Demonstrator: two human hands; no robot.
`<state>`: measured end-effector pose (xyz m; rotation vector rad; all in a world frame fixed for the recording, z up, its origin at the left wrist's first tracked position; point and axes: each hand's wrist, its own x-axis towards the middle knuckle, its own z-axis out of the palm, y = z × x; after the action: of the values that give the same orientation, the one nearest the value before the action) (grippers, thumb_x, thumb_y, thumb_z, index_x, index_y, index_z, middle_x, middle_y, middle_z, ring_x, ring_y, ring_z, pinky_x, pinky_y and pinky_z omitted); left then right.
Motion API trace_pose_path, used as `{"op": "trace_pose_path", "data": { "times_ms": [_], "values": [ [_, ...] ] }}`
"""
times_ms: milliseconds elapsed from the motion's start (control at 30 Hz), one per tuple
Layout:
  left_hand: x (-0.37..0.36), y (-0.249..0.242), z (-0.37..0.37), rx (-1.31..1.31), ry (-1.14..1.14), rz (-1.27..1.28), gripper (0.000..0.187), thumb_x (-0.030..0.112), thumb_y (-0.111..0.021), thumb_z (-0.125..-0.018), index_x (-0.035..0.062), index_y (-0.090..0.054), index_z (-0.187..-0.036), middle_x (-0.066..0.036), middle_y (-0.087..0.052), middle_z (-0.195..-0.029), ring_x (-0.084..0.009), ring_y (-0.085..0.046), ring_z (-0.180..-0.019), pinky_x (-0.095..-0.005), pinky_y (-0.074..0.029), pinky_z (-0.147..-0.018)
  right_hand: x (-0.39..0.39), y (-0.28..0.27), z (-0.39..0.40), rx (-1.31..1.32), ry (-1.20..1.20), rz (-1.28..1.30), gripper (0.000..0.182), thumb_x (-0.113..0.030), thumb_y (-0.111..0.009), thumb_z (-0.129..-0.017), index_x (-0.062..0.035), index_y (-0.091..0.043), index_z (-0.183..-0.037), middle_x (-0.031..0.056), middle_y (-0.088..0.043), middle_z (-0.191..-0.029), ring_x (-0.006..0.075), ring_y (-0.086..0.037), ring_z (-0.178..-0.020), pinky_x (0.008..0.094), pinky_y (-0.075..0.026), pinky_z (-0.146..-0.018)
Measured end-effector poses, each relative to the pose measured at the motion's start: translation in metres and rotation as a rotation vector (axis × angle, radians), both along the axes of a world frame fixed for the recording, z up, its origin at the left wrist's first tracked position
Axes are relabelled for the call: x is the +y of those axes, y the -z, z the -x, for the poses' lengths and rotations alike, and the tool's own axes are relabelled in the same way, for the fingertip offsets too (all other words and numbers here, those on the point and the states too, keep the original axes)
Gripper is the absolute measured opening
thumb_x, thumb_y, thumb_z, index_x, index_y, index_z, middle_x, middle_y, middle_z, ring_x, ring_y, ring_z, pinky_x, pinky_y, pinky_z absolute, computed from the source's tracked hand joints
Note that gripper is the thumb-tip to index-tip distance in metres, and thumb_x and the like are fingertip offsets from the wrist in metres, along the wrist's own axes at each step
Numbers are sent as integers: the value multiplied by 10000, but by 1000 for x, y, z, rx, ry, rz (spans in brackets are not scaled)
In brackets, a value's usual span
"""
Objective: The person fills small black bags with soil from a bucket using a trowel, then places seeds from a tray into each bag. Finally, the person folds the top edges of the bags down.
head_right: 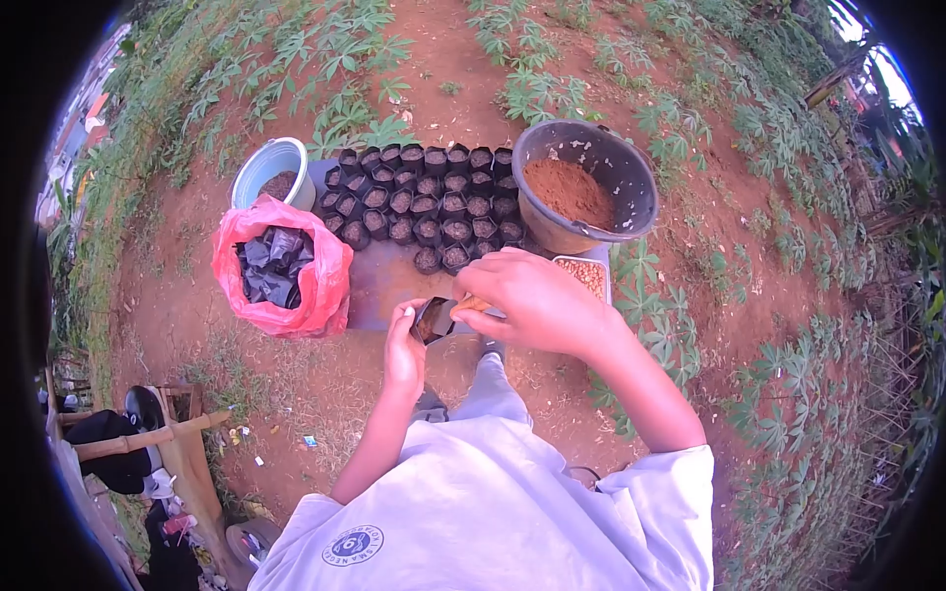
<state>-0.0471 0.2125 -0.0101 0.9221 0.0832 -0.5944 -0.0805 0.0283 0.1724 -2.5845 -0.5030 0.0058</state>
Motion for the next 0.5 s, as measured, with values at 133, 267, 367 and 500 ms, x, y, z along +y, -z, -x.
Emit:
{"op": "trace_pose_path", "data": {
  "times_ms": [133, 267, 367, 500],
  "values": [
    [7, -2, -4, 15, 29, 6, 253, 245, -401, -999, 55, -494, -1138, -56, -567, -1072, -141, -565, -1012, -308, -444, -911, -10, -15, 17, 86, 181, -140, 206, -150, -652, -831, -36, -594, -993, 116, -620, -892, 292, -618, -866, 385, -481, -755],
    [5, 4, -15, 4, 2, 8, 252, 240, -417, -993, 41, -511, -1116, -67, -579, -1065, -151, -568, -1011, -318, -446, -920, -45, -10, 32, 19, 442, -342, 206, -112, -641, -851, -11, -574, -1016, 95, -622, -895, 205, -624, -841, 324, -479, -751],
    [-4, 11, -25, -24, -6, -61, 238, 280, -408, -988, 100, -513, -1103, -50, -584, -1089, -166, -584, -1009, -367, -480, -844, -74, 0, 40, -30, 609, -432, 191, -88, -632, -862, -6, -567, -1022, 85, -621, -906, 178, -612, -865, 316, -476, -780],
    [-24, -7, -37, 40, 10, -53, 237, 251, -428, -989, 64, -517, -1106, -65, -589, -1065, -166, -590, -1005, -350, -472, -888, -120, 20, 40, -154, 752, -381, 203, -55, -607, -875, -6, -550, -1064, 111, -616, -986, 210, -616, -952, 329, -474, -831]
  ]
}}
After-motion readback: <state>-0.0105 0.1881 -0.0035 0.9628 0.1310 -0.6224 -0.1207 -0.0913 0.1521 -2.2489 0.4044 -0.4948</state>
